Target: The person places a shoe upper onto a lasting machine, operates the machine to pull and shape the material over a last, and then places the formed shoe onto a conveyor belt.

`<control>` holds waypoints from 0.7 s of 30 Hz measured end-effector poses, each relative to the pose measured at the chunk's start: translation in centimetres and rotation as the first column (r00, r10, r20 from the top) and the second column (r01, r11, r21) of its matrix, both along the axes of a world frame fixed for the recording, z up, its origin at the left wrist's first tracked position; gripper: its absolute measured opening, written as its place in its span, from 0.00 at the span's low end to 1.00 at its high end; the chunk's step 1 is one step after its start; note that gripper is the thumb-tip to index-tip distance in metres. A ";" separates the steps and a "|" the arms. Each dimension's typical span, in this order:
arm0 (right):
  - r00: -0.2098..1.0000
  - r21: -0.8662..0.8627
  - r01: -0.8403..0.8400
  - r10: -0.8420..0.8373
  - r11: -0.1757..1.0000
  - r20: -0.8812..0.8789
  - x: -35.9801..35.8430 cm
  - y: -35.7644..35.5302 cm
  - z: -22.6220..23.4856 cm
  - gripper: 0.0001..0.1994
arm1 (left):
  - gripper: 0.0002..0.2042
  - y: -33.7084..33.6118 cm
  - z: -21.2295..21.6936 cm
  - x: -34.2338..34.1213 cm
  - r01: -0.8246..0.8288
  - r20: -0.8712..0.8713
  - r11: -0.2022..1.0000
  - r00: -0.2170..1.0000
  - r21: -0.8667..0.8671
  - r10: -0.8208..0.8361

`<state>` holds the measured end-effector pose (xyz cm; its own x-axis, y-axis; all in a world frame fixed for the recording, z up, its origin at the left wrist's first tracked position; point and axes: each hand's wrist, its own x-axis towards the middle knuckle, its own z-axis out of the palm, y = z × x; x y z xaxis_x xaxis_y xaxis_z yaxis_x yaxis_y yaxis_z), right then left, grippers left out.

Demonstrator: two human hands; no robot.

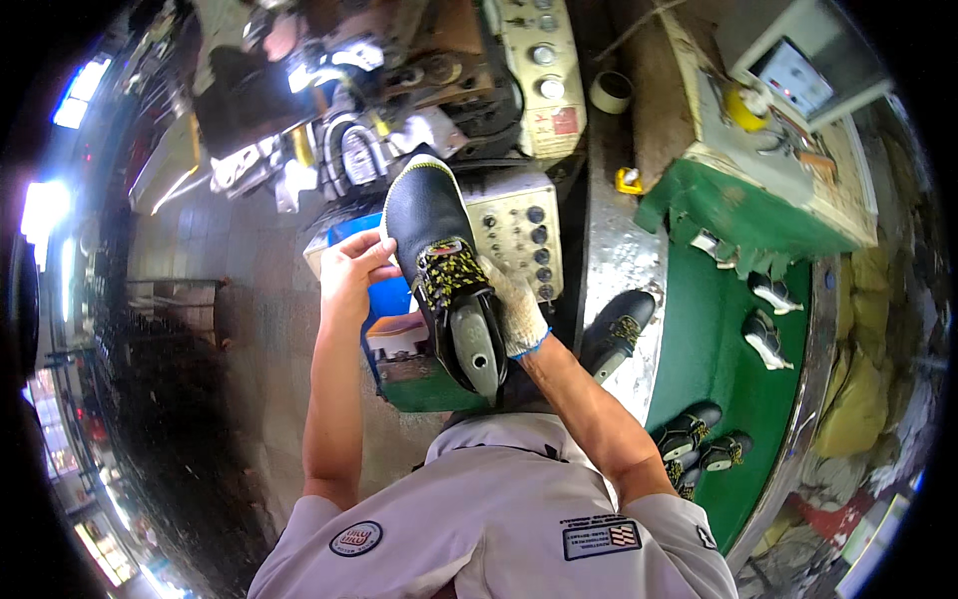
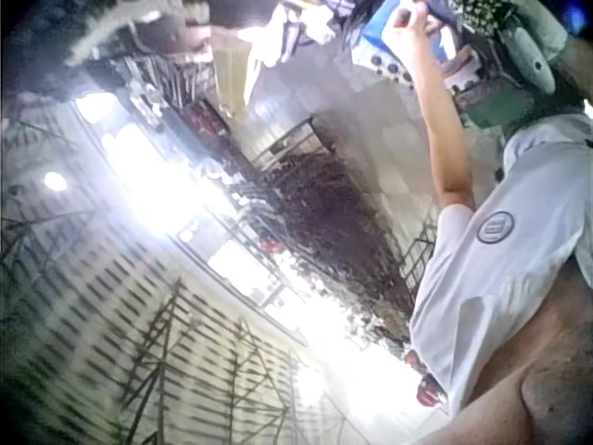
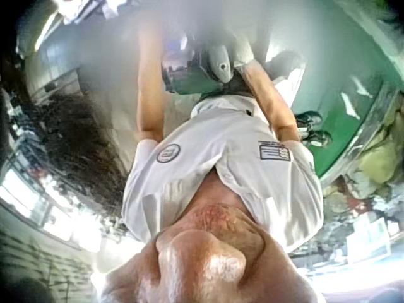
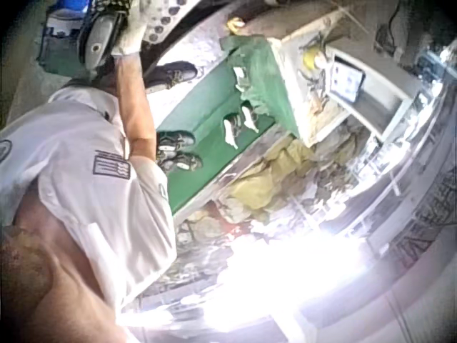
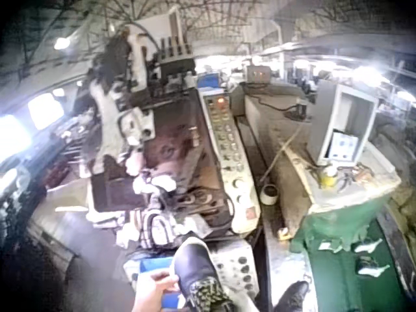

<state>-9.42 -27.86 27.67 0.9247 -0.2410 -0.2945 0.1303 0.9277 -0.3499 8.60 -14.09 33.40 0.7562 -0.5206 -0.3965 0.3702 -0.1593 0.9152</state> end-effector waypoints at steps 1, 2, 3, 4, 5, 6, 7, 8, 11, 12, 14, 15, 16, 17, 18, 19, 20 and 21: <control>1.000 -0.073 -0.012 0.012 0.997 -0.009 1.3 0.3 0.0 0.25 | 0.12 0.9 -0.4 0.7 -0.055 0.002 0.998 0.998 -0.035 0.055; 1.000 -0.148 -0.017 0.015 0.989 -0.016 2.9 0.6 0.3 0.26 | 0.13 1.7 -0.8 1.5 -0.101 0.004 0.992 0.995 -0.073 0.102; 0.999 -0.185 -0.042 0.038 0.982 -0.027 4.3 0.9 0.6 0.27 | 0.14 2.2 -0.4 2.2 -0.145 0.009 0.986 0.989 -0.086 0.147; 0.998 -0.201 -0.054 0.047 0.978 -0.037 5.6 1.1 1.0 0.27 | 0.17 3.0 -1.1 3.3 -0.201 0.000 0.972 0.979 -0.123 0.203; 0.998 -0.205 -0.038 0.028 0.978 -0.049 7.3 1.2 0.1 0.26 | 0.18 3.4 -1.1 4.1 -0.231 0.032 0.958 0.970 -0.170 0.240; 0.998 -0.207 -0.026 0.013 0.978 -0.064 9.0 1.5 0.0 0.26 | 0.19 3.6 -1.0 4.6 -0.263 0.060 0.941 0.958 -0.214 0.281; 0.998 -0.209 -0.020 0.007 0.978 -0.060 10.1 1.6 0.0 0.26 | 0.21 3.8 -0.8 5.4 -0.286 0.070 0.930 0.948 -0.230 0.309; 0.999 -0.267 0.008 -0.017 0.964 -0.032 11.9 1.8 0.1 0.26 | 0.22 4.1 -0.9 6.2 -0.291 0.079 0.914 0.942 -0.284 0.325; 0.993 -0.346 0.079 -0.104 0.935 -0.053 14.2 2.1 1.1 0.25 | 0.23 3.7 -1.6 8.0 -0.321 0.056 0.855 0.926 -0.407 0.374; 0.988 -0.309 0.089 -0.122 0.947 -0.091 14.9 2.2 1.9 0.25 | 0.24 3.4 -2.3 8.3 -0.332 0.051 0.843 0.920 -0.424 0.388; 0.973 -0.422 0.136 -0.200 0.897 -0.112 16.3 1.4 -1.2 0.22 | 0.21 1.5 -3.5 7.7 -0.377 0.049 0.838 0.902 -0.394 0.429; 0.945 -0.433 0.100 -0.222 0.896 -0.239 17.1 2.4 -0.7 0.20 | 0.19 2.4 -6.7 7.2 -0.366 -0.037 0.866 0.926 -0.341 0.376; 0.960 -0.585 0.132 -0.251 0.800 -0.127 17.0 2.3 -0.9 0.19 | 0.18 1.9 -8.1 6.7 -0.360 -0.154 0.881 0.932 -0.307 0.327; 0.955 -0.636 0.099 -0.252 0.765 -0.154 16.9 2.4 -0.7 0.19 | 0.20 1.8 -9.6 6.1 -0.361 -0.271 0.895 0.918 -0.263 0.290; 0.945 -0.687 0.071 -0.269 0.724 -0.185 16.5 2.1 -0.6 0.19 | 0.24 0.9 -9.0 4.9 -0.377 -0.403 0.900 0.875 -0.221 0.268; 0.944 -0.695 0.075 -0.276 0.715 -0.182 16.5 1.9 -1.0 0.19 | 0.28 0.4 -8.9 4.1 -0.360 -0.444 0.893 0.869 -0.269 0.217; 0.944 -0.702 0.080 -0.280 0.708 -0.174 16.6 1.8 -1.2 0.20 | 0.28 0.3 -9.0 4.3 -0.366 -0.477 0.886 0.856 -0.285 0.201; 0.944 -0.709 0.085 -0.284 0.700 -0.167 16.7 1.8 -1.4 0.20 | 0.29 0.4 -9.0 4.7 -0.344 -0.455 0.895 0.870 -0.285 0.190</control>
<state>7.31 -26.04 26.30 0.7591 -0.6241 -0.1852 0.0906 0.3830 -0.9193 13.25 -13.68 24.44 0.6968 -0.4827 -0.5306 0.7003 0.2978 0.6488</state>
